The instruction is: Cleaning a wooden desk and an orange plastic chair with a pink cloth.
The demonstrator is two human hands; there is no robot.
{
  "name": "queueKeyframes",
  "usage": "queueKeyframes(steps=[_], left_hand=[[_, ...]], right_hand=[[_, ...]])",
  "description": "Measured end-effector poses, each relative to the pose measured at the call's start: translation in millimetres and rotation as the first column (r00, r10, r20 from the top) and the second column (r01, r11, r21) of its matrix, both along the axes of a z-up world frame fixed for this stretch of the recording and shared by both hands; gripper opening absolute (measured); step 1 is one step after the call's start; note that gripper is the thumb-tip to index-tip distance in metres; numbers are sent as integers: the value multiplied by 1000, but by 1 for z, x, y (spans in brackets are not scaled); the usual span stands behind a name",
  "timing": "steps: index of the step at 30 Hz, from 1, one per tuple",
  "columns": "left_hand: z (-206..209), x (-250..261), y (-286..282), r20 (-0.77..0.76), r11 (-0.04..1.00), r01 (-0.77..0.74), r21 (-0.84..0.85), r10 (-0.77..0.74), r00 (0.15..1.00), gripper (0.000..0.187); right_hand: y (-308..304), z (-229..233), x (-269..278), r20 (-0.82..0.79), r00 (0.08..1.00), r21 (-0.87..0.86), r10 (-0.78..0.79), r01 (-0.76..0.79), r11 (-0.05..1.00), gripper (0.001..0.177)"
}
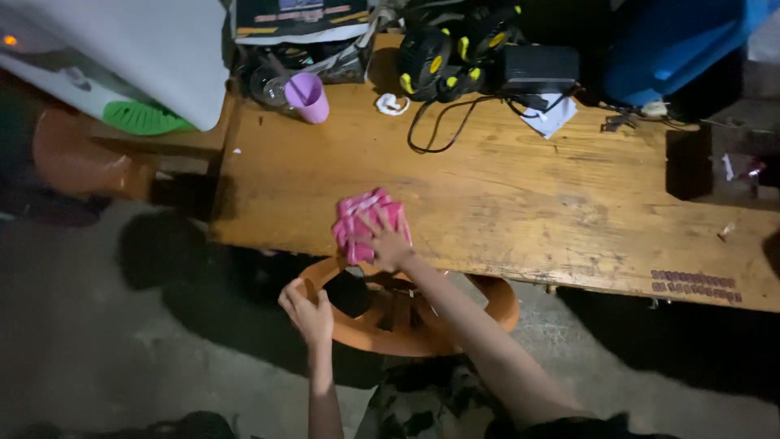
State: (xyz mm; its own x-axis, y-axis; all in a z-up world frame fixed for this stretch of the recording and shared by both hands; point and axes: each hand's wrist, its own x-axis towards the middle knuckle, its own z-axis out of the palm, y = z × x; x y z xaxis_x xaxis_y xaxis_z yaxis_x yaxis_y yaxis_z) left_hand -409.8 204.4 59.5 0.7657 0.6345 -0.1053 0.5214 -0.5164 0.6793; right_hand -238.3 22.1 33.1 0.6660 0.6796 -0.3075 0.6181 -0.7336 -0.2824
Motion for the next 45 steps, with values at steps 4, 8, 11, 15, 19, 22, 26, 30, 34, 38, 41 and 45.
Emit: queueKeyframes(steps=[4,8,11,15,19,22,26,30,34,38,41,45], left_hand=[[2,-3,-10,128,989,-96,112,82,988,57],[36,4,-20,-19,981,-189,41,190,982,64],[13,4,-14,-102,968,-251,6,250,963,67],[-5,-1,-10,-44,970,-223,98,228,973,61],[25,10,-16,-147,960,-281,-1,278,949,63],[20,12,-13,-206,961,-278,-3,271,940,61],[-10,10,0,-130,968,-252,16,252,959,62],[-87,8,33,21,893,-382,-237,398,917,61],[-93,14,37,75,850,-418,-319,463,883,53],[-108,11,44,97,840,-338,-425,414,905,51],[-131,9,52,139,832,-298,-468,402,905,61],[-139,7,55,279,939,-236,-250,303,911,70]], right_hand=[[-33,-35,-11,166,958,54,233,-244,968,79],[-109,-51,1,426,888,443,174,-373,816,80],[-192,-46,-2,341,940,350,21,-148,925,71],[-314,-59,-26,249,888,444,-387,250,860,75],[-398,-35,-89,270,776,363,-570,466,807,84],[-442,-40,-138,285,689,215,-666,631,745,91],[-477,-57,-195,288,499,237,-817,790,566,87],[-490,-76,-238,234,471,298,-850,798,524,92],[-509,-135,-286,123,440,87,-890,888,451,91],[-520,-225,-357,-174,307,-26,-936,949,316,66],[-470,-213,-380,-288,218,33,-932,975,218,60],[-397,-220,-393,-602,116,301,-790,950,-89,47]])
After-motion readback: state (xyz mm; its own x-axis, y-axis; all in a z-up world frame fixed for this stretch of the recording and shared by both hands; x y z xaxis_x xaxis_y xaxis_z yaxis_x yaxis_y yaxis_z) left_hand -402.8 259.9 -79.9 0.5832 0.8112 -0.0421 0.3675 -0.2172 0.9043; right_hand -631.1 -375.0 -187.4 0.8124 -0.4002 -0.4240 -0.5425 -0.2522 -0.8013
